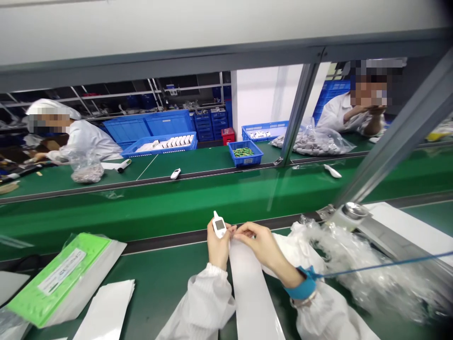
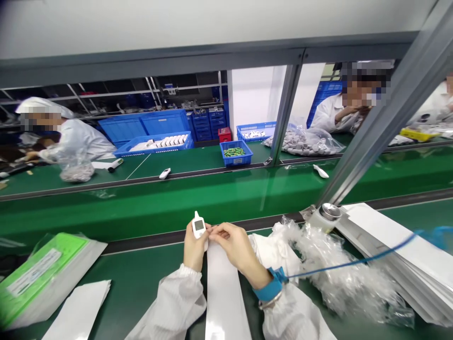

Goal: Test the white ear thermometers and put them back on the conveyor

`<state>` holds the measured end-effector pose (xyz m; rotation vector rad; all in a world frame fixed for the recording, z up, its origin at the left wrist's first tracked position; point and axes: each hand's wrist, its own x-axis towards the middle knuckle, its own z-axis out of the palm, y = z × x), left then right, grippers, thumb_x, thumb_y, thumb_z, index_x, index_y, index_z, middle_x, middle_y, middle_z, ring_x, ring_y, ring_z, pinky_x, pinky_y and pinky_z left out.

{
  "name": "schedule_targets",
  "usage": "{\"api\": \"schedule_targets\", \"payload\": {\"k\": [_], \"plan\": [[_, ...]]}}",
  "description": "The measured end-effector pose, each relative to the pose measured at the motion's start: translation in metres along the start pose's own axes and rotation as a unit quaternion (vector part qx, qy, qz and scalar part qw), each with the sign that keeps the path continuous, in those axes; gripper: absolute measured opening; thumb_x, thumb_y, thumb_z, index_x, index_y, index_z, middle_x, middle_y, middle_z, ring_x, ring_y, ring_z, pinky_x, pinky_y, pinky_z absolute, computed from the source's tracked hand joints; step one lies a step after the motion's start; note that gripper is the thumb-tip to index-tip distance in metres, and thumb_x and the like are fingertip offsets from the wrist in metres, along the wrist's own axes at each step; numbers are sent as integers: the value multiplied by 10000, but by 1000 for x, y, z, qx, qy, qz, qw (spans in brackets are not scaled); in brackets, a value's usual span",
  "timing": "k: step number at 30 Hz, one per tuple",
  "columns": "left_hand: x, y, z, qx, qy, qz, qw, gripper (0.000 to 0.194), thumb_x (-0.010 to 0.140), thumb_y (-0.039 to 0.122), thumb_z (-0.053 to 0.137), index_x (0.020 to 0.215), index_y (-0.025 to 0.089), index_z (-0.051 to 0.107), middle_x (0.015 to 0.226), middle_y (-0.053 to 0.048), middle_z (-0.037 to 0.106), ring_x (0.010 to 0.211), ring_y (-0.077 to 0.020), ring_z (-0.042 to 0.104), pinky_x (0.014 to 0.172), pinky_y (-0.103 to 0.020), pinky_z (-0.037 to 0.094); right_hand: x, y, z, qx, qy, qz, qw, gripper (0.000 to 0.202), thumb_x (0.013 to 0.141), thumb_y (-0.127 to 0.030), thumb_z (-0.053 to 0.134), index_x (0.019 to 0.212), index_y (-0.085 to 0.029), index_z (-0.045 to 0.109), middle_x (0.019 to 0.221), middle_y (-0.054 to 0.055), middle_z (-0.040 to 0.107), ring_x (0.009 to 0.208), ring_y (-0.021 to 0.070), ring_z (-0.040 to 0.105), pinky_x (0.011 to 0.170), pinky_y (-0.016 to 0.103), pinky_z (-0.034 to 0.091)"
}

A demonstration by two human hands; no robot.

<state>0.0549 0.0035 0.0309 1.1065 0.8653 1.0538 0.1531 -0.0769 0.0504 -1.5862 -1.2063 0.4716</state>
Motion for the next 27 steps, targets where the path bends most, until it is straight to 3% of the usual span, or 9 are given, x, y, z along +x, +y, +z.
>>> {"api": "schedule_targets", "payload": {"k": [4, 7, 9, 14, 19, 27], "plan": [[-22, 55, 5, -13, -96, 17, 995, 545, 703, 312, 767, 1163, 207, 493, 820, 8, 653, 585, -112, 609, 545, -222, 491, -12, -56, -28, 69, -70, -36, 995, 124, 840, -244, 668, 719, -217, 680, 733, -29, 692, 709, 143, 632, 676, 252, 511], [-48, 91, 8, 4, -198, -31, 980, 672, 751, 327, 743, 1323, 246, 399, 604, 78, 561, 355, -59, 418, 324, -151, 318, -21, -81, -42, 46, -15, -122, 991, 102, 857, -237, 672, 755, -241, 674, 992, 9, 690, 999, 190, 599, 902, 338, 487], [-63, 105, 11, 27, -236, -73, 969, 698, 775, 293, 709, 1374, 257, 352, 505, 109, 487, 309, -54, 338, 280, -131, 239, -23, -85, -45, 14, 41, -161, 986, 88, 868, -221, 655, 786, -254, 660, 1141, 17, 654, 1147, 215, 532, 982, 386, 453], [-76, 113, 17, 10, -263, -136, 955, 713, 714, 205, 708, 1341, 239, 369, 557, 100, 544, 303, -40, 375, 305, -146, 297, -21, -83, -44, 19, 76, -185, 979, 110, 883, -179, 627, 808, -259, 622, 1140, 14, 667, 1197, 227, 520, 1012, 431, 443], [-78, 115, 17, 18, -274, -121, 954, 649, 774, 178, 659, 1342, 214, 346, 558, 106, 539, 331, -28, 373, 361, -155, 351, -22, -88, -46, 35, 89, -184, 978, 116, 881, -153, 622, 813, -247, 618, 1074, 19, 684, 1126, 215, 553, 960, 413, 463], [-85, 120, 18, 45, -263, -100, 958, 610, 804, 159, 655, 1335, 238, 366, 696, 74, 585, 355, -6, 387, 360, -150, 327, -21, -89, -49, 53, 77, -185, 978, 141, 872, -115, 633, 812, -243, 622, 1039, -18, 675, 1099, 158, 546, 946, 323, 443]]}}
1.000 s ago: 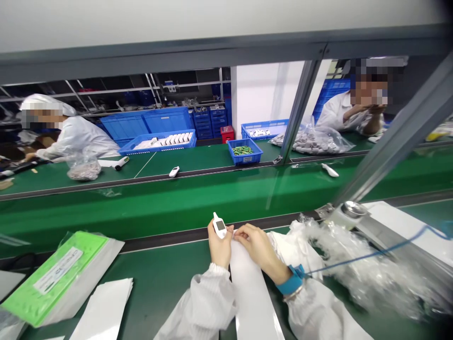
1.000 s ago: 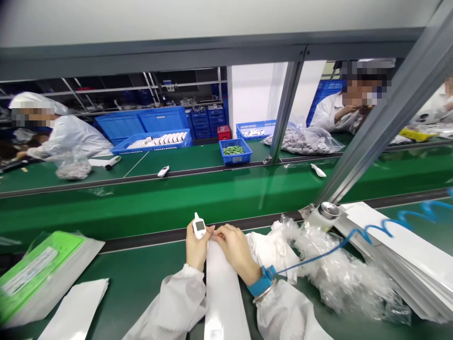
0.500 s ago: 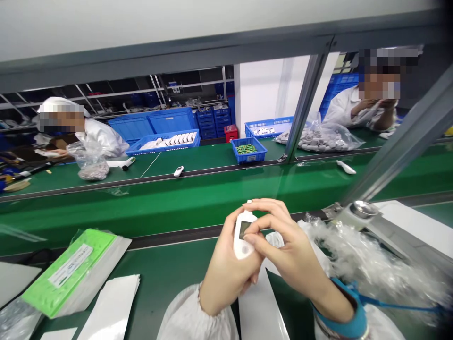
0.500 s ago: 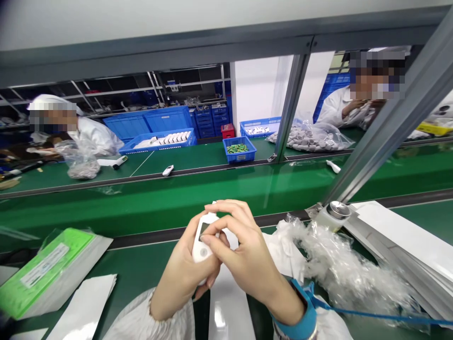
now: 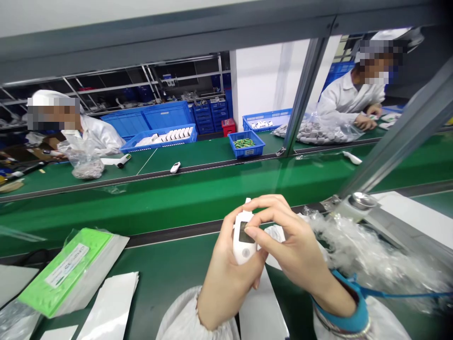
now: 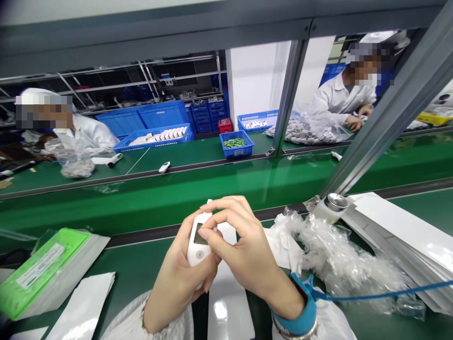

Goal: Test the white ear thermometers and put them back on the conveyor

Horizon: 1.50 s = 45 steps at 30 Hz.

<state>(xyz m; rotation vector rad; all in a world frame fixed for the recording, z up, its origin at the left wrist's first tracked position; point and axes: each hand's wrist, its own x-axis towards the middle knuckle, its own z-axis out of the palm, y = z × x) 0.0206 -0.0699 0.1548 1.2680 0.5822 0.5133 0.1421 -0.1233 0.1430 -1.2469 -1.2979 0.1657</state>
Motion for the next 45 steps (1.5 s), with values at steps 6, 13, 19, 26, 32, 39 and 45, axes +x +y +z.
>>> {"api": "schedule_targets", "payload": {"k": [6, 13, 19, 26, 32, 39, 45], "plan": [[2, -5, -3, -5, -11, 1, 1000, 627, 811, 204, 672, 1342, 223, 339, 634, 87, 564, 336, -19, 385, 369, -169, 361, 1, -2, -2, -3, -7, 0, 1000, 141, 877, -122, 639, 804, -241, 615, 1034, -27, 680, 1088, 157, 545, 931, 318, 438], [4, -8, -4, -10, -21, 8, 1000, 633, 821, 221, 672, 1357, 225, 335, 599, 90, 549, 339, -25, 387, 374, -165, 360, 1, -3, -2, -4, -9, -1, 1000, 143, 878, -127, 644, 797, -241, 614, 1030, -32, 684, 1077, 154, 548, 930, 320, 436], [3, -7, -4, -18, -30, 13, 999, 605, 837, 221, 676, 1346, 233, 350, 620, 85, 548, 360, -26, 398, 391, -164, 380, 1, -3, -3, -9, -13, 4, 1000, 148, 881, -123, 634, 798, -242, 606, 1031, -20, 683, 1082, 169, 549, 925, 338, 440], [-1, -6, -7, -50, -75, 50, 995, 491, 930, 302, 599, 1351, 234, 354, 598, 86, 501, 394, -20, 391, 397, -139, 306, 1, 0, -2, -27, 37, 0, 999, 118, 854, -146, 663, 816, -236, 597, 1028, 29, 653, 1040, 197, 588, 889, 379, 481], [-1, -7, -5, -81, -77, 52, 992, 375, 975, 318, 491, 1328, 252, 383, 871, 19, 553, 418, -8, 463, 412, -171, 332, 1, 4, -3, -3, 94, 18, 995, 91, 873, -170, 636, 846, -249, 599, 992, 16, 651, 986, 179, 606, 886, 368, 499], [-4, -9, -7, -53, -91, 40, 994, 518, 936, 360, 559, 1390, 271, 326, 771, 38, 515, 465, -32, 462, 420, -161, 289, -3, -4, 2, 49, -5, 126, 991, 512, 747, -247, 760, 1220, -293, 568, 1233, 28, 635, 1149, 222, 590, 960, 388, 514], [-1, -7, -4, -56, -91, 15, 994, 431, 968, 398, 467, 1358, 239, 376, 656, 52, 520, 362, -41, 388, 361, -173, 230, 0, -2, 0, 140, 5, 209, 968, 236, 850, -303, 669, 1083, -276, 640, 1087, 14, 708, 460, 75, 574, 390, 228, 473]]}}
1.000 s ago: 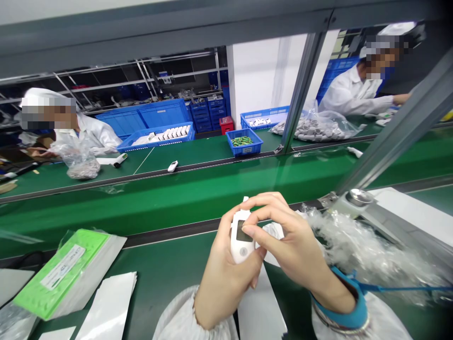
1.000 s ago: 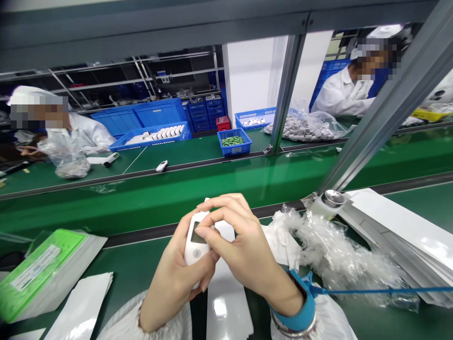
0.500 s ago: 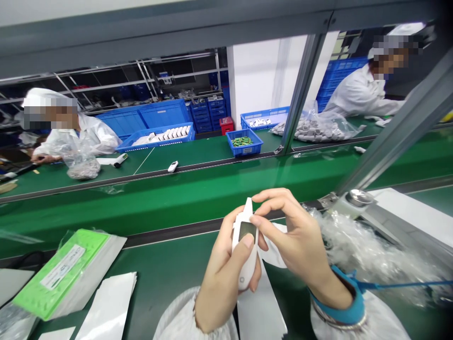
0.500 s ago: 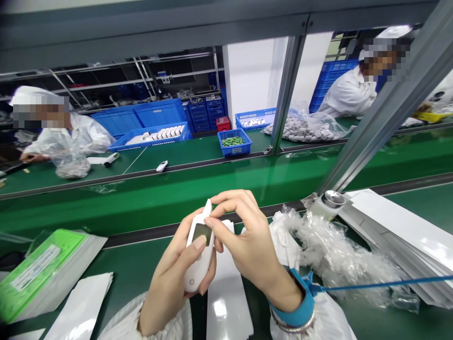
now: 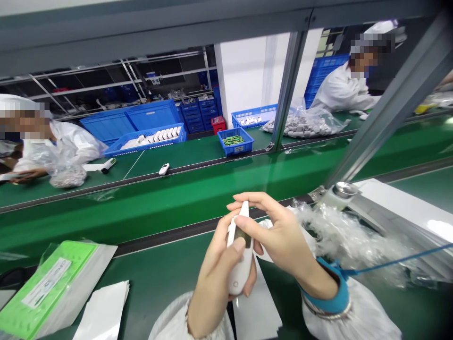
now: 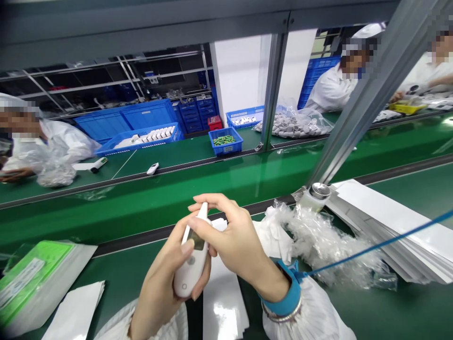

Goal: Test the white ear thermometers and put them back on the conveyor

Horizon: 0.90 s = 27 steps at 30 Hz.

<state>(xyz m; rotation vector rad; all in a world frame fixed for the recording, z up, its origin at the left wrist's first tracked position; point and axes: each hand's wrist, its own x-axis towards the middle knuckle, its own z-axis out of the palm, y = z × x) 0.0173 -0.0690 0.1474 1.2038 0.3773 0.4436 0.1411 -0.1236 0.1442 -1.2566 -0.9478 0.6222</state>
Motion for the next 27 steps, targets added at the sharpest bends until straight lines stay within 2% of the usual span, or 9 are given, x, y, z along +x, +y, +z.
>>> {"api": "schedule_targets", "payload": {"k": [3, 6, 9, 12, 15, 18, 23, 25, 27], "plan": [[3, 0, 2, -22, 20, -10, 1000, 365, 993, 421, 367, 1279, 208, 443, 644, 30, 564, 324, -54, 372, 340, -187, 233, 3, 2, -2, 32, -13, 3, 999, 191, 882, -329, 645, 1064, -271, 653, 1087, 10, 711, 345, 31, 492, 385, 234, 471], [4, -1, 3, -34, 20, -11, 999, 358, 999, 427, 333, 1194, 173, 494, 479, 58, 490, 294, -62, 313, 353, -192, 256, 5, 2, -3, 23, -11, -4, 1000, 193, 892, -335, 630, 1071, -275, 669, 1071, 5, 723, 411, 63, 568, 444, 244, 515], [4, 0, 3, -45, 15, -9, 999, 347, 997, 428, 335, 1148, 173, 515, 400, 73, 433, 284, -70, 288, 352, -189, 246, 5, 1, -3, 18, -5, -7, 1000, 188, 897, -345, 619, 1062, -282, 684, 1048, 2, 735, 719, 153, 711, 564, 251, 569], [4, 0, 2, -44, 14, -11, 999, 340, 997, 429, 325, 1062, 175, 542, 413, 66, 434, 289, -62, 277, 349, -183, 229, 5, 0, -3, 11, -2, -7, 1000, 183, 911, -350, 603, 1058, -278, 686, 1040, 4, 741, 956, 193, 706, 702, 273, 590], [6, -1, 0, -34, 16, -19, 999, 352, 998, 425, 305, 997, 170, 547, 440, 53, 449, 297, -51, 269, 340, -173, 213, 6, 3, -2, 12, -10, 2, 1000, 201, 928, -363, 581, 1074, -263, 675, 1057, 20, 735, 910, 191, 714, 692, 289, 588], [6, -2, 0, -31, 6, -15, 999, 291, 980, 384, 379, 1155, 184, 499, 524, 46, 514, 311, -54, 319, 313, -155, 206, 9, 7, -3, -4, -18, 2, 1000, 214, 951, -367, 542, 1094, -261, 661, 1080, 28, 724, 878, 182, 710, 709, 306, 584], [2, 2, -7, 51, 44, -28, 997, 564, 864, 344, 643, 1345, 253, 363, 875, -1, 595, 421, -35, 423, 301, -131, 245, 1, -4, -24, -145, 128, -97, 976, 223, 911, -304, 598, 1125, -271, 651, 1259, 48, 624, 1151, 233, 596, 969, 402, 509], [12, 2, -19, 134, 79, -32, 987, 561, 880, 379, 626, 1359, 245, 367, 804, 19, 574, 423, -42, 413, 314, -145, 286, -8, -12, -39, -172, 188, -132, 958, 236, 904, -327, 617, 1135, -303, 659, 1272, 54, 607, 1167, 267, 579, 951, 425, 514], [38, -1, -38, 237, 120, -39, 963, 508, 934, 383, 544, 1383, 234, 361, 673, 62, 508, 397, -49, 377, 338, -168, 336, -10, -14, -55, -160, 224, -188, 943, 254, 902, -345, 629, 1154, -337, 661, 1259, 66, 611, 1180, 295, 564, 920, 440, 526]]}}
